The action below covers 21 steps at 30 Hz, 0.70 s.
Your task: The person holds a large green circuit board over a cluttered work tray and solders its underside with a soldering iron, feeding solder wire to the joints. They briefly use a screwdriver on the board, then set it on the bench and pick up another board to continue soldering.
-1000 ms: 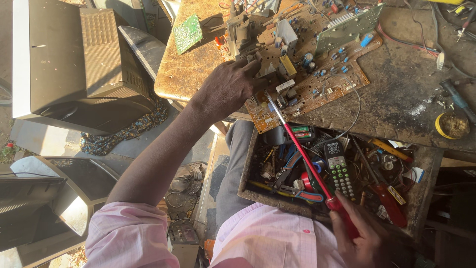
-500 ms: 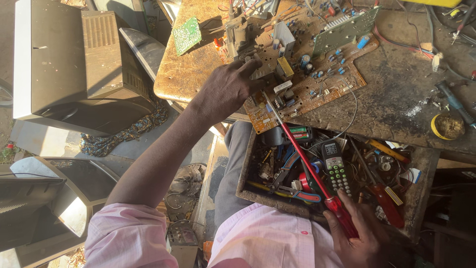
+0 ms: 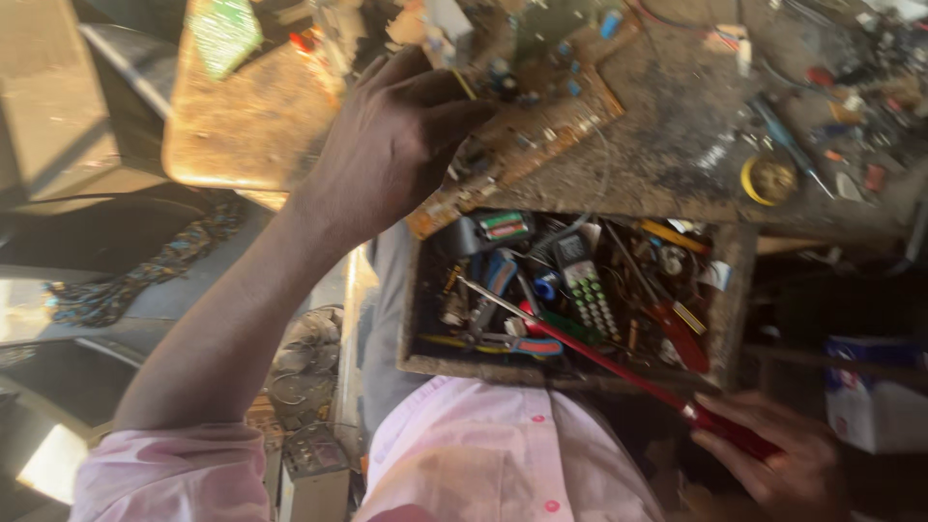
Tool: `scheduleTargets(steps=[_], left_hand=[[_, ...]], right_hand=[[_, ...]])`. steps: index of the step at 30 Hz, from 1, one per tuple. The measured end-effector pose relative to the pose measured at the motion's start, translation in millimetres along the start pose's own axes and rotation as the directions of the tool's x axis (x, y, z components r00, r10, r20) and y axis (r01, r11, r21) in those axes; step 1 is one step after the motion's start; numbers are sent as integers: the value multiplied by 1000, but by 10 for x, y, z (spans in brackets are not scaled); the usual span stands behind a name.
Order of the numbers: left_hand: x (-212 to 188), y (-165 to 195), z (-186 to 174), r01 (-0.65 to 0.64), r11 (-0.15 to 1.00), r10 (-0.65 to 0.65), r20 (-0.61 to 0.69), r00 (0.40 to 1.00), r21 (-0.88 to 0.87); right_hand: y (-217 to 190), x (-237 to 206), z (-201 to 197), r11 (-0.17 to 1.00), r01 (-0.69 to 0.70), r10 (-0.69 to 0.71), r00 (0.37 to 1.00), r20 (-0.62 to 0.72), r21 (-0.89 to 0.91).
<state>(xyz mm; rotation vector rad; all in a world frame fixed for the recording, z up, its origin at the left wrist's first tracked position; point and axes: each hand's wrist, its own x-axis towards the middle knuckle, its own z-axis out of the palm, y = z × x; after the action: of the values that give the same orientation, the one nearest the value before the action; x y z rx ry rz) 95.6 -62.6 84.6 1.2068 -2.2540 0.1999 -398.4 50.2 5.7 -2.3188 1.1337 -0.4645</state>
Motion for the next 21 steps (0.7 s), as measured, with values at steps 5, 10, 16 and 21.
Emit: scheduleTargets(steps=[5,10,16,21], left_hand=[[502,292,774,-136,976,144,-34,989,171],[1225,503,1652,-155,973,146,63,987,173],[1683,615,2113,-211,956,170,203,964,202],[1563,414,1435,-167,975,181,-89,979,150]], right_hand=[[-126,212,353,957,-214,231,971,-64,197],[-87,451,696,983,-113,137,976,-171,143],[-16,505,752,999,-29,32,955,-294,15],[6,466,766,998,-55,43,945,-324,-28]])
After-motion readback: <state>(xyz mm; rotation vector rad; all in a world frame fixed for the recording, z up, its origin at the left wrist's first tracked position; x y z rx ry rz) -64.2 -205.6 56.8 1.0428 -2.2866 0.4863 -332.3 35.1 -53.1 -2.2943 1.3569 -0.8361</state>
